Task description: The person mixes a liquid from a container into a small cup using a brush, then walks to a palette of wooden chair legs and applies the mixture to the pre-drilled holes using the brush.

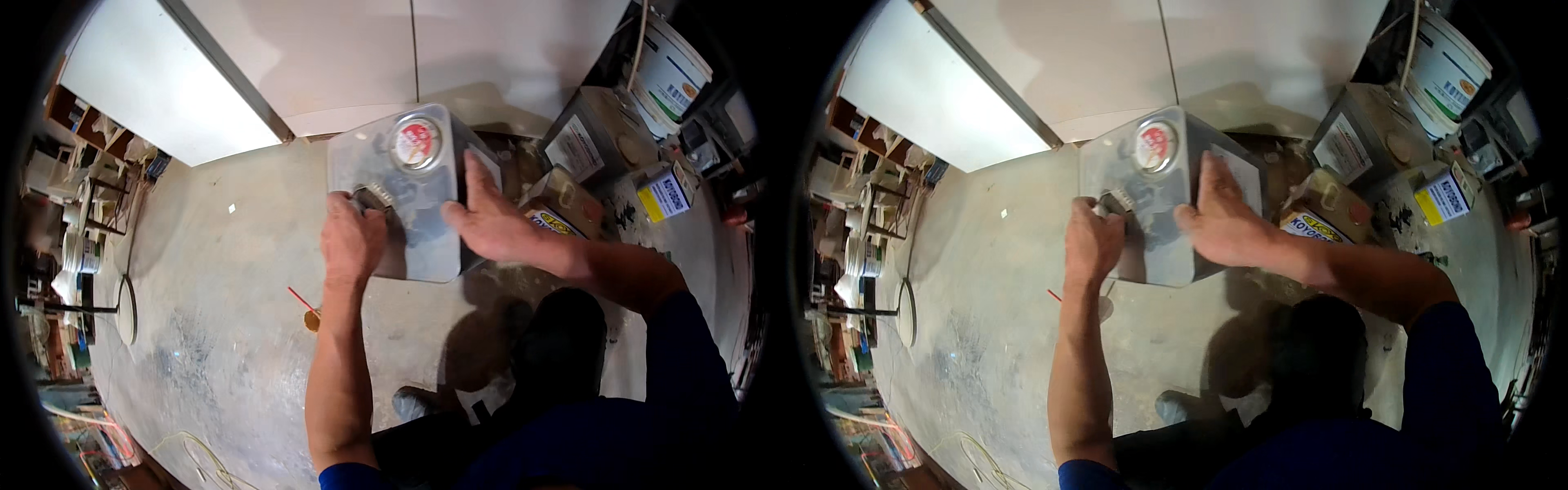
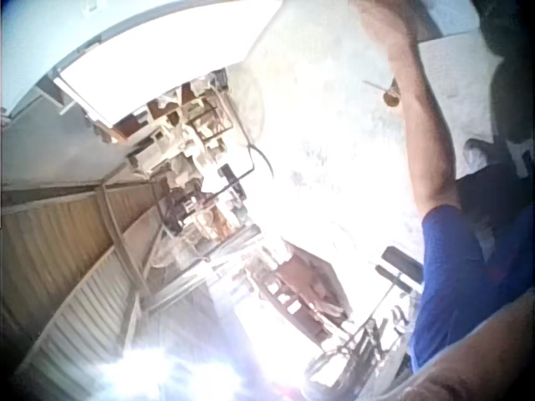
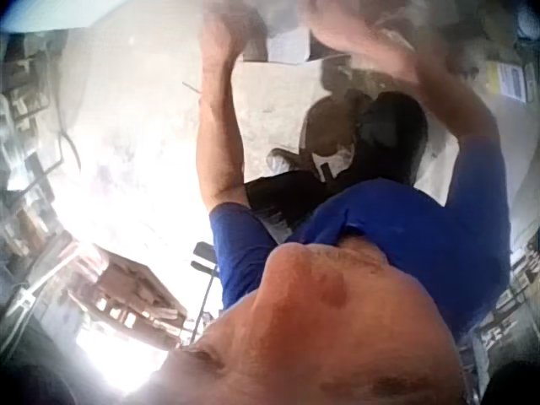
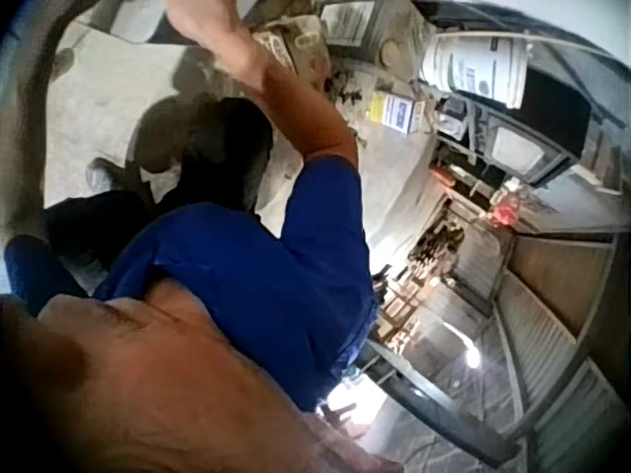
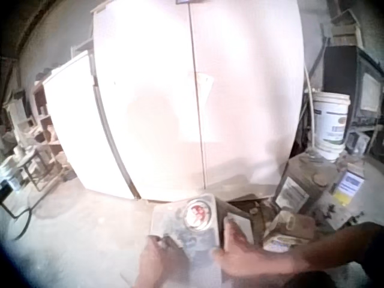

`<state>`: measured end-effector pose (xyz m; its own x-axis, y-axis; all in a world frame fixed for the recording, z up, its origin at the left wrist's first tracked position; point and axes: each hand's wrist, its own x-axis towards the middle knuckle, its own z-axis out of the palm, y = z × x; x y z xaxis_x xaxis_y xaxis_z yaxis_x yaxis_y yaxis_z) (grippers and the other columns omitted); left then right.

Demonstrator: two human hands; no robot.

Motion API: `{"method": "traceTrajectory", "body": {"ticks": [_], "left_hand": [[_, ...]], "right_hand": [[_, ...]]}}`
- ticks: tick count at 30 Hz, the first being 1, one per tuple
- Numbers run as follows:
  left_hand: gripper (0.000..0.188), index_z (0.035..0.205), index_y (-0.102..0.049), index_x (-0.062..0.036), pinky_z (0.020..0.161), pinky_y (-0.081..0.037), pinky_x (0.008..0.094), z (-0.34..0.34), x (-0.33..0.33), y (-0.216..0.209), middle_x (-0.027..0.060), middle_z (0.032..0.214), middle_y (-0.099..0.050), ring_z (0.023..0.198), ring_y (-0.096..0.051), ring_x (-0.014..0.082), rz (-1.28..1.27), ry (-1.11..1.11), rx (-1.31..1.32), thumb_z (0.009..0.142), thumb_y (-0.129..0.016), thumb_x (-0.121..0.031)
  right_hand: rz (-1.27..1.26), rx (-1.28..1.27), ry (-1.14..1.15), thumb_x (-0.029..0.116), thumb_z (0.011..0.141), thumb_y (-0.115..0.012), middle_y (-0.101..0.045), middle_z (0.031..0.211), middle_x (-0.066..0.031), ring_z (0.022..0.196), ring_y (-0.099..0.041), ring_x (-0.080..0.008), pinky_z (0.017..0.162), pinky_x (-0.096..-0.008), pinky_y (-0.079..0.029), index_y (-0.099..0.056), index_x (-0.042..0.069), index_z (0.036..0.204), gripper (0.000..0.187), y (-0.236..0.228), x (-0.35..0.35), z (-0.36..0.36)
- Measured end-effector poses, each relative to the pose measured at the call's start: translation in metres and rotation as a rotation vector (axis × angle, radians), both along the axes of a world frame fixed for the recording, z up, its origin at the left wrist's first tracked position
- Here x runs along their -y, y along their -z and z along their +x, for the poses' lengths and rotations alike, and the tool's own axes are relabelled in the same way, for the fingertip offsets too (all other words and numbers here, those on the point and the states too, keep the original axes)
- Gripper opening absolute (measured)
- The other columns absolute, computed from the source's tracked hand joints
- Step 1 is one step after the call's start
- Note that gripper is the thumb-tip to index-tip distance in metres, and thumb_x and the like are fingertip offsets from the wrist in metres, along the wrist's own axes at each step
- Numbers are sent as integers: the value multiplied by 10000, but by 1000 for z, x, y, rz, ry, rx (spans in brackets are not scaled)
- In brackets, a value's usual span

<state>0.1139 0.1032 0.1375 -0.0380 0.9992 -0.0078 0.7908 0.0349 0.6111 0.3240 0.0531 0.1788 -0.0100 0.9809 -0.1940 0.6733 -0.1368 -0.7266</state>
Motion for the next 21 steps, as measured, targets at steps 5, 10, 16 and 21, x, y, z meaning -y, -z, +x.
{"method": "traceTrajectory", "body": {"ticks": [5,10,16,21], "left_hand": [[407,1228,-512,41,871,-507,518,-9,0,4,323,1000,-684,998,-655,492,-85,-66,135,852,-596,-93],[340,1172,-584,-16,770,-503,444,-53,16,29,224,954,-667,894,-625,364,173,80,61,833,-587,4],[283,1096,-601,-51,778,-523,512,-27,29,30,241,933,-614,884,-617,450,217,182,240,816,-629,-24],[326,1134,-572,-41,786,-536,549,-36,72,35,266,1007,-589,886,-630,488,263,106,272,816,-626,11]], "right_hand": [[-5,43,-173,368,984,-605,-51,1632,-397,1560,-43,-485,1279,-476,-122,55,-146,1562,1016,-3,14,-4],[-256,-508,-82,507,976,-647,-362,1582,-242,1474,-372,-359,1133,-556,-405,-79,11,1631,999,-1,-37,30],[-313,-126,158,773,957,-438,-213,1700,-162,1551,-230,-323,1222,-570,-241,-259,110,1642,970,157,-153,208],[-382,-574,103,604,977,-574,-669,1156,-106,1029,-610,-205,830,-378,-499,-639,88,1335,632,227,-162,221]]}}
